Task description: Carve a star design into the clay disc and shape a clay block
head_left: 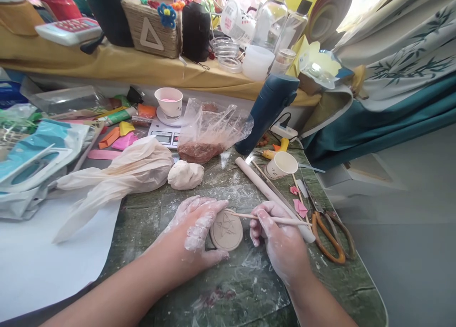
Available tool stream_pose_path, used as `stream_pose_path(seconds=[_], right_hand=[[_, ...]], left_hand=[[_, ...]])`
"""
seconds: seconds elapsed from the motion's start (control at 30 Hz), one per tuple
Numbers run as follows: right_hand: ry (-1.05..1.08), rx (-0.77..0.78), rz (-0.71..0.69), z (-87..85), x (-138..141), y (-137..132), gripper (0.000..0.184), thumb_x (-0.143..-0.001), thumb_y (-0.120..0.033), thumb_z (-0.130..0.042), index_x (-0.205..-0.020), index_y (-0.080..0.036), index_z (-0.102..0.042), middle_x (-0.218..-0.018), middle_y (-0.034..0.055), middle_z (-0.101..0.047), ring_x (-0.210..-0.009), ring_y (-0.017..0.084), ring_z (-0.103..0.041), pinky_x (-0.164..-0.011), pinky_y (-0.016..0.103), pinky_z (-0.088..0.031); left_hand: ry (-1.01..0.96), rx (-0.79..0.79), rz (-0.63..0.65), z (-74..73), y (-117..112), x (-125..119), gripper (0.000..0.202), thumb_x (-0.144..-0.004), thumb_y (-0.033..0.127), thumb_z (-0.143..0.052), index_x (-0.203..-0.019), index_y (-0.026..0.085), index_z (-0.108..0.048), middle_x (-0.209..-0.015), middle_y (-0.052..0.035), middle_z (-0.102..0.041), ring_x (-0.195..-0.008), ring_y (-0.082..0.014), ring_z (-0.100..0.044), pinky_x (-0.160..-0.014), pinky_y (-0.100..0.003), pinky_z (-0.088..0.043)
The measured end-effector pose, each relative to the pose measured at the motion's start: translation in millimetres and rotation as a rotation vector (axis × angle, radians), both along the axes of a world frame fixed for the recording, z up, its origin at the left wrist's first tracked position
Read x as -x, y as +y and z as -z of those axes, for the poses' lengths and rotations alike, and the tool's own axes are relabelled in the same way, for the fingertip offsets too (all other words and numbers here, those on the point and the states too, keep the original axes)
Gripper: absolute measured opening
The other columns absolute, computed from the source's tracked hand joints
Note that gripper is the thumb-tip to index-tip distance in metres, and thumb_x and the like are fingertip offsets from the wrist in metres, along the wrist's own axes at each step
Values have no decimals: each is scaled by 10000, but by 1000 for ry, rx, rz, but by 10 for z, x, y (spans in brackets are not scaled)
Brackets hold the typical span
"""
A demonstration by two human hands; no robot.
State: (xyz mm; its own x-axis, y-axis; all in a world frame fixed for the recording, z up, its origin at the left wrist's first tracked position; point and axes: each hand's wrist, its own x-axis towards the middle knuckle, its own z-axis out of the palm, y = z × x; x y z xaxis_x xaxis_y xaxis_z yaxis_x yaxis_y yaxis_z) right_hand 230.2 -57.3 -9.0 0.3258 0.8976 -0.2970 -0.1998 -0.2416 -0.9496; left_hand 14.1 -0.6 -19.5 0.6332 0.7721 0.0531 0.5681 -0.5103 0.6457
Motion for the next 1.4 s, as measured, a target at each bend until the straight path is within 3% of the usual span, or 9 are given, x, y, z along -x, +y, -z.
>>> stream_pose_path(seconds=[0.13,0.33,0.47,0.67,0.8,0.9,1.03,1.17,1.4], right_hand=[[-114,-42,-81,-27,1,57,375,-936,-575,-706,-860,-211,-662,-703,-2,-646,-563,127,-581,-483,227,-472],[-325,-118,-186,163,-24,-47,307,-1040,-484,-599,-907,-223,-690,-771,3,-661,-658,136,-584,-599,250,-481],[-379,-235,-108,60,-112,-47,278,-1040,-473,-595,-961,-230,-703,-798,11,-668,-670,151,-604,-587,259,-504],[-651,-217,346,-398,-811,412,336,-912,-553,-730,-975,-230,-662,-779,27,-711,-617,174,-644,-527,272,-516],[-893,-73,229,-471,-1203,754,365,-875,-570,-737,-931,-209,-735,-673,22,-689,-539,171,-593,-470,270,-436],[-901,-47,143,-420,-1276,872,374,-913,-558,-685,-867,-196,-766,-678,36,-701,-546,166,-582,-487,280,-423],[-788,-151,295,-438,-1167,814,354,-893,-546,-726,-836,-199,-761,-684,25,-686,-528,144,-530,-473,273,-400],[-440,-305,424,-570,-791,484,270,-903,-471,-731,-795,-225,-701,-640,-18,-596,-520,121,-517,-461,243,-399],[-25,-18,29,-410,30,-139,381,-879,-561,-772,-755,-207,-705,-662,23,-622,-530,132,-536,-437,238,-398]], left_hand=[[7,-2,3,-5,6,-2,977,-666,366,-941,-1519,323,-467,-1456,-86,-632,-1383,-378,-533,-1196,-601,-394],[12,8,4,13,-10,6,979,-675,356,-932,-1529,336,-454,-1474,-79,-621,-1406,-376,-512,-1212,-600,-375],[10,20,-21,34,-11,14,978,-671,378,-936,-1529,355,-467,-1483,-69,-619,-1414,-376,-513,-1214,-589,-386],[19,33,-32,35,-3,14,971,-656,406,-943,-1518,358,-500,-1477,-64,-626,-1416,-385,-514,-1212,-595,-397],[9,13,-24,39,-1,15,971,-663,397,-939,-1524,350,-491,-1473,-75,-628,-1407,-387,-520,-1210,-603,-393],[-7,5,-27,53,-1,22,972,-655,383,-945,-1517,353,-497,-1471,-83,-627,-1398,-390,-528,-1200,-602,-405],[-35,-2,-20,60,-4,32,974,-649,373,-951,-1513,361,-501,-1468,-81,-632,-1398,-390,-532,-1201,-609,-401],[-74,5,-22,0,-5,39,967,-645,414,-960,-1499,348,-513,-1469,-88,-628,-1382,-385,-547,-1180,-592,-435],[-307,-204,29,-176,20,50,426,-931,444,-755,-1322,312,-650,-1243,-47,-769,-1157,-258,-698,-1042,-438,-523]])
